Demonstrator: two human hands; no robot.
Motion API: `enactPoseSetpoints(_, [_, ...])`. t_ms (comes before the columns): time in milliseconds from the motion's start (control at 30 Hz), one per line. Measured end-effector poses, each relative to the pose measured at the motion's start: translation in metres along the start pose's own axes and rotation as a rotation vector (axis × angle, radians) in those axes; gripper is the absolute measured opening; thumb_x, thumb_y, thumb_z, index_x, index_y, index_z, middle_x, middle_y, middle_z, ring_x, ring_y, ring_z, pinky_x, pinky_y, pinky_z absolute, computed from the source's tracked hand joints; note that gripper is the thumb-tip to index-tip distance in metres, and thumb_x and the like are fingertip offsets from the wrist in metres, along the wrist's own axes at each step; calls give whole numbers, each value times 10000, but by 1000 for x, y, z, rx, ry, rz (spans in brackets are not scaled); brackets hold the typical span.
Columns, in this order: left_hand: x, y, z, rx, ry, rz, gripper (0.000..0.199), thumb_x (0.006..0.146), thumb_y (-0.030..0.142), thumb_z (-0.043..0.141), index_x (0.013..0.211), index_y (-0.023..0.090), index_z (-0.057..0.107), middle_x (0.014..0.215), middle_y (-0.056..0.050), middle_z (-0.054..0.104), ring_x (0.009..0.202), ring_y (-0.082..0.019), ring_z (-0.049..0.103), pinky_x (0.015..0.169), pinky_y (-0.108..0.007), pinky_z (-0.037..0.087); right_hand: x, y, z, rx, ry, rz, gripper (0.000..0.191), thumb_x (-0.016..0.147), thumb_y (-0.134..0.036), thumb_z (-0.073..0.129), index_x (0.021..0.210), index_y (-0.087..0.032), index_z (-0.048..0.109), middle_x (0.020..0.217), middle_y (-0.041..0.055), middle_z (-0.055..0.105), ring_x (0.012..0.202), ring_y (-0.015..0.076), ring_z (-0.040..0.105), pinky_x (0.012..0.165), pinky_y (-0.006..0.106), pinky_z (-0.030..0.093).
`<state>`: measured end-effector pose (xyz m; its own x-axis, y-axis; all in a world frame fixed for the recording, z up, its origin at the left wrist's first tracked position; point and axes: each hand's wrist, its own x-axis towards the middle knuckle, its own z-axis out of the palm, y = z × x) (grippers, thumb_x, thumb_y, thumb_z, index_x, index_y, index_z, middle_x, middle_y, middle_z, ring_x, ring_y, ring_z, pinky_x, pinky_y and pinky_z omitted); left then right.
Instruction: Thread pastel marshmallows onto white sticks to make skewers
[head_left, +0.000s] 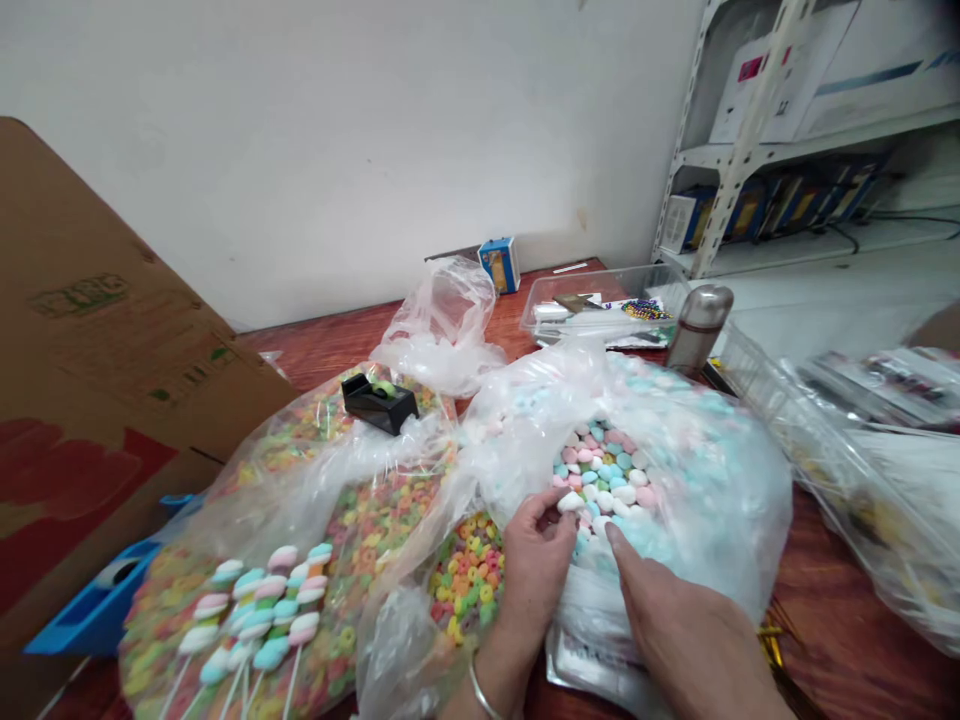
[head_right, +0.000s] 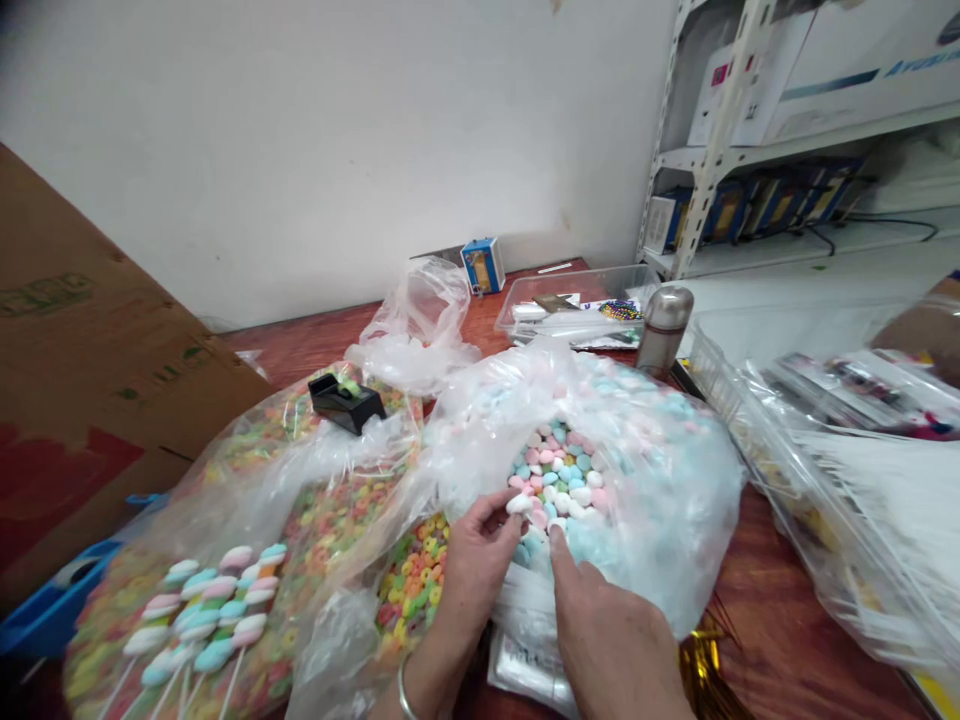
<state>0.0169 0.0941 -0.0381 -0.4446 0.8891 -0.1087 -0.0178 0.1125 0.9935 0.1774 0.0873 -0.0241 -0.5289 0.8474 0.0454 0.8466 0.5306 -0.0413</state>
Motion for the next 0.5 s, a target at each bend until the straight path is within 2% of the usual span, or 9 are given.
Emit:
enactPoseSetpoints(133, [-8, 4, 3, 40, 8, -10, 305, 754, 158, 631, 1044, 166, 724, 973, -82, 750, 861, -203, 689, 796, -316, 543, -1, -10, -14, -5, -49, 0, 569, 826, -52, 492, 1364, -225, 424, 684, 9, 722, 493, 165, 691, 408, 209, 287])
enactPoseSetpoints(233, [-20, 9, 7, 95, 40, -15, 305, 748, 128, 611, 1024, 160, 736, 933, -77, 745, 826, -195, 681, 772, -304, 540, -2, -18, -15, -19, -17, -20, 547, 829, -48, 485, 1347, -210, 419, 649, 6, 705, 476, 164, 679, 412, 205, 294])
enactPoseSetpoints(333, [-39, 9, 4, 211, 63, 37, 301, 769, 118, 585, 1021, 179, 739, 900, -67, 722, 777, -178, 661, 711, -277, 536, 2, -30, -14, -26, 22, -20, 415, 845, -52, 477, 1228, -211, 484, 662, 14, 698, 503, 156, 683, 434, 201, 313])
enactPoseSetpoints(400, [-53, 6, -7, 312, 25, 101, 323, 798, 116, 564, 1064, 208, 723, 918, -59, 711, 803, -176, 654, 725, -276, 531, 8, -38, -13, -26, 7, -32, 307, 853, -53, 475, 1108, -217, 521, 687, 21, 701, 534, 158, 692, 449, 200, 316])
enactPoseSetpoints(500, [-63, 2, -41, 491, -2, 194, 387, 841, 107, 525, 1180, 240, 659, 1023, -60, 704, 933, -194, 644, 852, -316, 503, 15, -49, -12, -5, -68, -79, 242, 846, -40, 482, 987, -230, 532, 702, 14, 702, 557, 166, 697, 450, 203, 295])
